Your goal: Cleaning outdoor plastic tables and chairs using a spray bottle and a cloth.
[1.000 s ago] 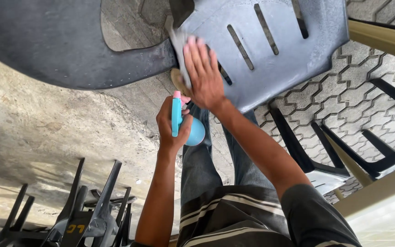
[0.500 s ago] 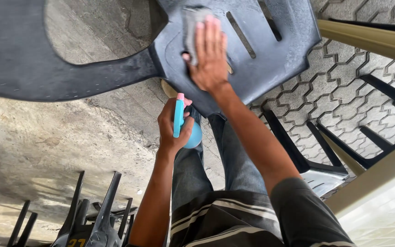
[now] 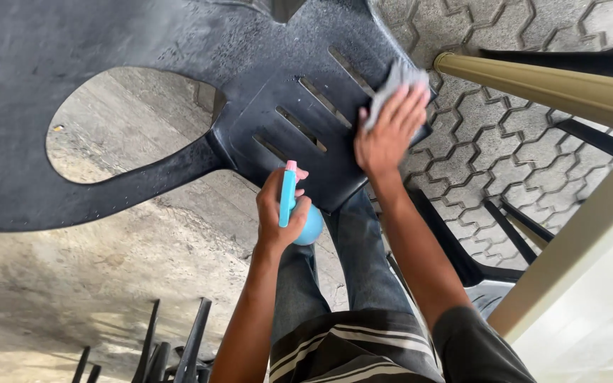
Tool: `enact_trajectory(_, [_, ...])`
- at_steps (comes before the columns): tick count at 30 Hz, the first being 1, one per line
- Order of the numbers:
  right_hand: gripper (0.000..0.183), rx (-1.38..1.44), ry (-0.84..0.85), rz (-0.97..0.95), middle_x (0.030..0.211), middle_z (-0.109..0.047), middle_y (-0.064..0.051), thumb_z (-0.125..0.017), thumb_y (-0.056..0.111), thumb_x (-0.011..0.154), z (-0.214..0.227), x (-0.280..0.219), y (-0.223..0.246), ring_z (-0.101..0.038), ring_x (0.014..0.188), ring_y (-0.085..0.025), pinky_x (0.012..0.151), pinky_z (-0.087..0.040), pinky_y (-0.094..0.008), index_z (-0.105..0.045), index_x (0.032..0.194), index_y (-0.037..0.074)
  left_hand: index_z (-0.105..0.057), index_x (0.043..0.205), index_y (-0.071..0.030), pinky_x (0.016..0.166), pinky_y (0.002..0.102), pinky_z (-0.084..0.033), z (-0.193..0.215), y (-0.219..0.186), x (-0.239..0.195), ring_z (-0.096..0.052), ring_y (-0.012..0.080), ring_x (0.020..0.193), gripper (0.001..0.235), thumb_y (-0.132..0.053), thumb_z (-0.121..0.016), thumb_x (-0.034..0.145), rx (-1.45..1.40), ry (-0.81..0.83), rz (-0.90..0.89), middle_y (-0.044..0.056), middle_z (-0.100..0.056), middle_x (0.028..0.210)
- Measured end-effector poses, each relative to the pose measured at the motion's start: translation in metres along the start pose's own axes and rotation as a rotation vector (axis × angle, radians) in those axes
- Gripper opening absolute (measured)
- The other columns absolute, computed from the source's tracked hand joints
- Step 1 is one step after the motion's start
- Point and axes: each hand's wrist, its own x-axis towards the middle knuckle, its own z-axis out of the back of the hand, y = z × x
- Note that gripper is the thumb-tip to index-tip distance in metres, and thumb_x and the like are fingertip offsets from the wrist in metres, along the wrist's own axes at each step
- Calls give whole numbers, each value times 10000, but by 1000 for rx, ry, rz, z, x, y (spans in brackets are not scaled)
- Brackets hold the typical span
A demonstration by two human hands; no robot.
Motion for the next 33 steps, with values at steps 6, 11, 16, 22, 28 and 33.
enact_trajectory(6, [781, 217, 259, 533, 1722, -210, -216, -616, 392, 1078, 9, 34, 49, -150, 1601, -433, 1296, -135, -575, -279, 1642, -31, -666, 1153, -18, 835, 327, -626, -34, -15, 24, -707, 215, 957, 357, 42, -614, 805, 37, 22, 22, 103, -682, 1114])
enact_trajectory(11, [808, 30, 282, 194, 1704, -207, -214, -607, 327, 985, 34, -36, -14, -154, 1590, -384, 1268, -131, -571, -254, 1628, -11, -655, 1150, -9, 809, 324, -630, -40, -33, 45, -707, 226, 991, 377, 33, -624, 776, 41, 53, -6, 109, -677, 1125])
enact_trajectory(16, [809, 60, 155, -26, 1643, -166, -376, -611, 350, 1040, 22, -11, 12, -118, 1537, -545, 1229, -119, -656, -226, 1569, -125, -650, 1177, -9, 830, 326, -642, -24, -29, 70, -709, 221, 1022, 388, 34, -617, 792, 5, 41, -17, 105, -676, 1145])
enact_trajectory(22, [795, 190, 37, 171, 1657, -208, -304, -633, 402, 1074, -24, 89, 108, -152, 1548, -518, 1257, -180, -621, -262, 1593, -74, -643, 1150, 3, 805, 320, -634, 9, -12, 98, -695, 214, 994, 369, 47, -597, 786, 31, 23, 11, 98, -673, 1109])
enact_trajectory(28, [798, 312, 210, 465, 1682, -222, -233, -631, 374, 1054, -10, 80, 134, -158, 1566, -461, 1279, -149, -569, -246, 1621, -35, -651, 1121, 5, 819, 311, -602, 47, -18, 112, -693, 199, 922, 339, 54, -603, 789, 51, 19, 9, 97, -675, 1074])
enact_trajectory(33, [883, 81, 406, 430, 1708, -247, -109, -660, 165, 830, 7, 72, 96, -171, 1593, -352, 1282, -142, -536, -288, 1625, 69, -658, 1127, 3, 773, 311, -604, 73, -30, 114, -694, 200, 892, 356, 41, -596, 779, 102, 40, 30, 94, -684, 1075])
